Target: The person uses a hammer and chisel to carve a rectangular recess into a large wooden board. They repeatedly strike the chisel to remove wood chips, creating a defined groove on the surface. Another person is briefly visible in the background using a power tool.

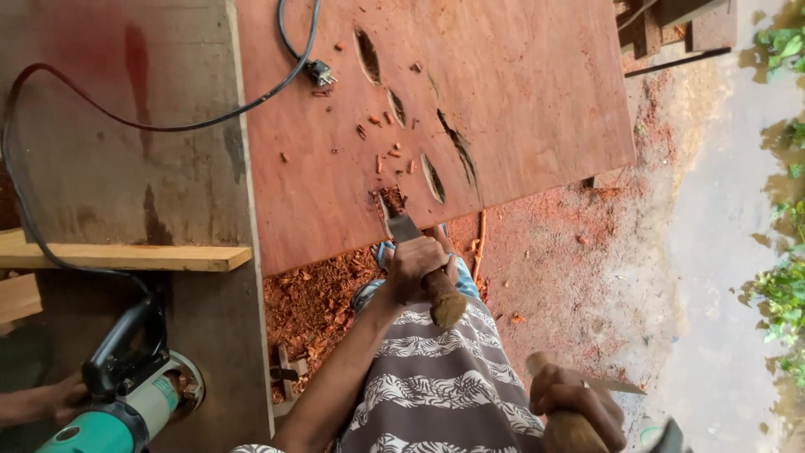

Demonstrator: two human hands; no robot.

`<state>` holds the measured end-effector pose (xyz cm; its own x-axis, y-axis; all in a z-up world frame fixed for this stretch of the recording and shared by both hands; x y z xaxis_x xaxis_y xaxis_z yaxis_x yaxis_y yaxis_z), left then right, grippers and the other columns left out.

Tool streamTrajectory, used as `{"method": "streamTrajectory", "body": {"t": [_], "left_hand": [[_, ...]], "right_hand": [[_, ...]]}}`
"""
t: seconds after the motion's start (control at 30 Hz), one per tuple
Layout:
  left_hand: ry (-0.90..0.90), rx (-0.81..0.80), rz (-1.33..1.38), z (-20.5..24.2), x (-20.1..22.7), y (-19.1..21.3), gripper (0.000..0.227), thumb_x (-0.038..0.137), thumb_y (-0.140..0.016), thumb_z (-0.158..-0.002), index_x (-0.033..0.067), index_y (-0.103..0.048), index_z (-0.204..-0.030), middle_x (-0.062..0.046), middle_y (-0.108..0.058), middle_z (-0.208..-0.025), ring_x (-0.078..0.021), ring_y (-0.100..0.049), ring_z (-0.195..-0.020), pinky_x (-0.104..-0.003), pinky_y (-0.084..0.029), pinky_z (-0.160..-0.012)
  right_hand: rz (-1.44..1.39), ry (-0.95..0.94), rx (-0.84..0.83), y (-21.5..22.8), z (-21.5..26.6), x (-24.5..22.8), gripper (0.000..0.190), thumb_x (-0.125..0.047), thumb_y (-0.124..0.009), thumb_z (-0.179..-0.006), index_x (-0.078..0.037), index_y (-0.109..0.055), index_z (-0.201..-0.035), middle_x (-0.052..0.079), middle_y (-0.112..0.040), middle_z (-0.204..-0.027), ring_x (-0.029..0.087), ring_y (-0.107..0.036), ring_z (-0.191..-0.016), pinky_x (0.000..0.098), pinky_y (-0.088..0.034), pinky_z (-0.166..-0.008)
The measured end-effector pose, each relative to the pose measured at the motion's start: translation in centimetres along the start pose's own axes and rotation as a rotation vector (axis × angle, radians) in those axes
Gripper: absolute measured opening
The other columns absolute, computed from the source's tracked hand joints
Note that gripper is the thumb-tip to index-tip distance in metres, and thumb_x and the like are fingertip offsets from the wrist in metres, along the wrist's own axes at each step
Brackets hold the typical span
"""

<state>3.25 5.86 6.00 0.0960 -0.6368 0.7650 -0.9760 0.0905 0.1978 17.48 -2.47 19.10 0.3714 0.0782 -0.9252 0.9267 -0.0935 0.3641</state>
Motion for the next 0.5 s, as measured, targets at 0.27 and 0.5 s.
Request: {"method": "streamTrajectory", "body": {"t": [0.27,0.5], "left_hand": [[-0.044,-0.038,0.014,1.7,-0.7,-0.3,0.023,-0.004,-0.057,-0.083,0.0078,-0.044,-0.068,-0.003,-0.045,-0.055,-0.0147,-0.042,-0.045,-0.031,-0.042,-0.044],[-0.030,-0.011,-0.015,0.9,0.0,-0.4,0.026,-0.005,-0.056,-0.082,0.0070,-0.041,-0.065,-0.006,-0.041,-0.056,-0.0183,-0.040,-0.047,-0.035,-0.037,-0.047]], "right_hand": [[-0.291,0.077,0.050,-0.2,1.1,1.7,0.037,-0.028,-0.048,-0.098,-0.004,-0.054,-0.070,0.006,-0.054,-0.055,0.015,-0.052,-0.042,0.0290,-0.048,-0.051],[-0.075,0.046,0.099,1.0,-0.9,-1.2,0.028,-0.020,-0.048,-0.093,-0.003,-0.051,-0.070,0.009,-0.053,-0.057,0.015,-0.053,-0.048,0.0257,-0.047,-0.058]]}}
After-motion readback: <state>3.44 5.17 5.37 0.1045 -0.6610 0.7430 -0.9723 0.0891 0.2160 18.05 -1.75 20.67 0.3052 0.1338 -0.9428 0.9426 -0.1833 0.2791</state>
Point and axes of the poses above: each hand's wrist, its own z-axis away from the middle knuckle, its own y-axis out of the back of the hand, x = y × z, the point moved 10 cm from there along -z, towards the middle knuckle
